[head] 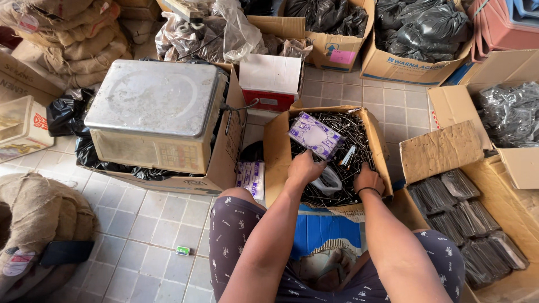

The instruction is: The person sorts metal hardware items by hand from a cardboard box, placing them into a plastic bag, and then places the bag on a scale.

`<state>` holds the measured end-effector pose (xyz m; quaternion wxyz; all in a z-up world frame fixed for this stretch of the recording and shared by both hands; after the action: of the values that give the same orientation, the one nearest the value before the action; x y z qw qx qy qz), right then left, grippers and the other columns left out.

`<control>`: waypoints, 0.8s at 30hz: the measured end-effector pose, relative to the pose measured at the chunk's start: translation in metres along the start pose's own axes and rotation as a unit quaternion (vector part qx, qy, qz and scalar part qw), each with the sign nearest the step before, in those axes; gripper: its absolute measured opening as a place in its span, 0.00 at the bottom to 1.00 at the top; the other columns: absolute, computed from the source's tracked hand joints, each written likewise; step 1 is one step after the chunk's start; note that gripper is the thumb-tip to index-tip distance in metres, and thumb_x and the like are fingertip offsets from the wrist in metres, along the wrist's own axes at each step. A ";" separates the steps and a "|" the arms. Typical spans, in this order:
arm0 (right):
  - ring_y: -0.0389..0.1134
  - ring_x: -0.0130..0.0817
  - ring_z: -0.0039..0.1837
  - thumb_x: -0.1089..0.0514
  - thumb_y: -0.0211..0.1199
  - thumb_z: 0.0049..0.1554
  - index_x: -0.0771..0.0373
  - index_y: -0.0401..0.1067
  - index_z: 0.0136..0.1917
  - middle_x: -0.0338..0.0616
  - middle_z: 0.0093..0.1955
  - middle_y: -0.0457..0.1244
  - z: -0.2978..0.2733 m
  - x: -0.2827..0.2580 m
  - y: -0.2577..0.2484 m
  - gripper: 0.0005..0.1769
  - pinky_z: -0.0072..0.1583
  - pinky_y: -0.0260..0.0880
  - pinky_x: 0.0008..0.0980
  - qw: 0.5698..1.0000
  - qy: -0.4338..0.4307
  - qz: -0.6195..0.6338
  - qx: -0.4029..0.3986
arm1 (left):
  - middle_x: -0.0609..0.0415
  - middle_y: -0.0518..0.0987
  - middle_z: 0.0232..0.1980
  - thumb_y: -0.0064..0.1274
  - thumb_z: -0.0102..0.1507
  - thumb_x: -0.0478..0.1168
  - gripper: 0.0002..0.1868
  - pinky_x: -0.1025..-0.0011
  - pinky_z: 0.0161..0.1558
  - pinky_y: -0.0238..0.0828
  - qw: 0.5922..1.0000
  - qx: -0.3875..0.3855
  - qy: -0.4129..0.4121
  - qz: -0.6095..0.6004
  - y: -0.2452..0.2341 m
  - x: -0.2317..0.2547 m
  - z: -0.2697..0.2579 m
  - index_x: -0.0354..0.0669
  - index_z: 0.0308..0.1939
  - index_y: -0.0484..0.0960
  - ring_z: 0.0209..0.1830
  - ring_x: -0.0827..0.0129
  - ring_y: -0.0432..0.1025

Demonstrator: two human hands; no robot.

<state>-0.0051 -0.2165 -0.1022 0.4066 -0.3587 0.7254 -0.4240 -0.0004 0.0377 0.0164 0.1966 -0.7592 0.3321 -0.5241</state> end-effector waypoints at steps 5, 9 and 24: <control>0.77 0.67 0.67 0.53 0.59 0.72 0.53 0.75 0.74 0.67 0.60 0.74 0.022 0.012 0.017 0.18 0.66 0.79 0.63 1.000 -0.018 -0.013 0.015 | 0.31 0.83 0.61 0.56 0.64 0.55 0.29 0.38 0.63 0.79 0.999 0.015 0.026 -0.016 -0.012 0.010 -0.011 0.39 0.61 0.85 0.65 0.32 0.81; 0.78 0.66 0.64 0.56 0.58 0.71 0.55 0.81 0.63 0.65 0.55 0.75 0.018 0.008 0.003 0.13 0.66 0.80 0.60 0.997 -0.055 0.006 0.044 | 0.31 0.85 0.53 0.56 0.64 0.52 0.24 0.38 0.56 0.82 0.997 0.040 0.044 -0.049 -0.010 0.005 -0.003 0.37 0.53 0.87 0.57 0.29 0.83; 0.81 0.51 0.48 0.48 0.64 0.60 0.48 0.78 0.38 0.37 0.27 0.70 -0.004 -0.022 -0.089 0.10 0.59 0.82 0.51 0.999 -0.034 0.024 0.021 | 0.37 0.90 0.49 0.54 0.73 0.45 0.18 0.45 0.55 0.84 0.964 0.096 0.161 -0.188 -0.001 0.030 0.001 0.38 0.56 0.92 0.54 0.35 0.85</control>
<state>0.0157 -0.2299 -0.0138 0.4484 -0.3466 0.7105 -0.4171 0.0080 0.0176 0.0365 0.1103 -0.6908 0.1592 -0.6966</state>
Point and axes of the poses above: each hand's wrist, its own z-axis towards the middle knuckle, its own y-axis out of the palm, x = y × z, the point moved 2 cm from there along z, towards the middle knuckle
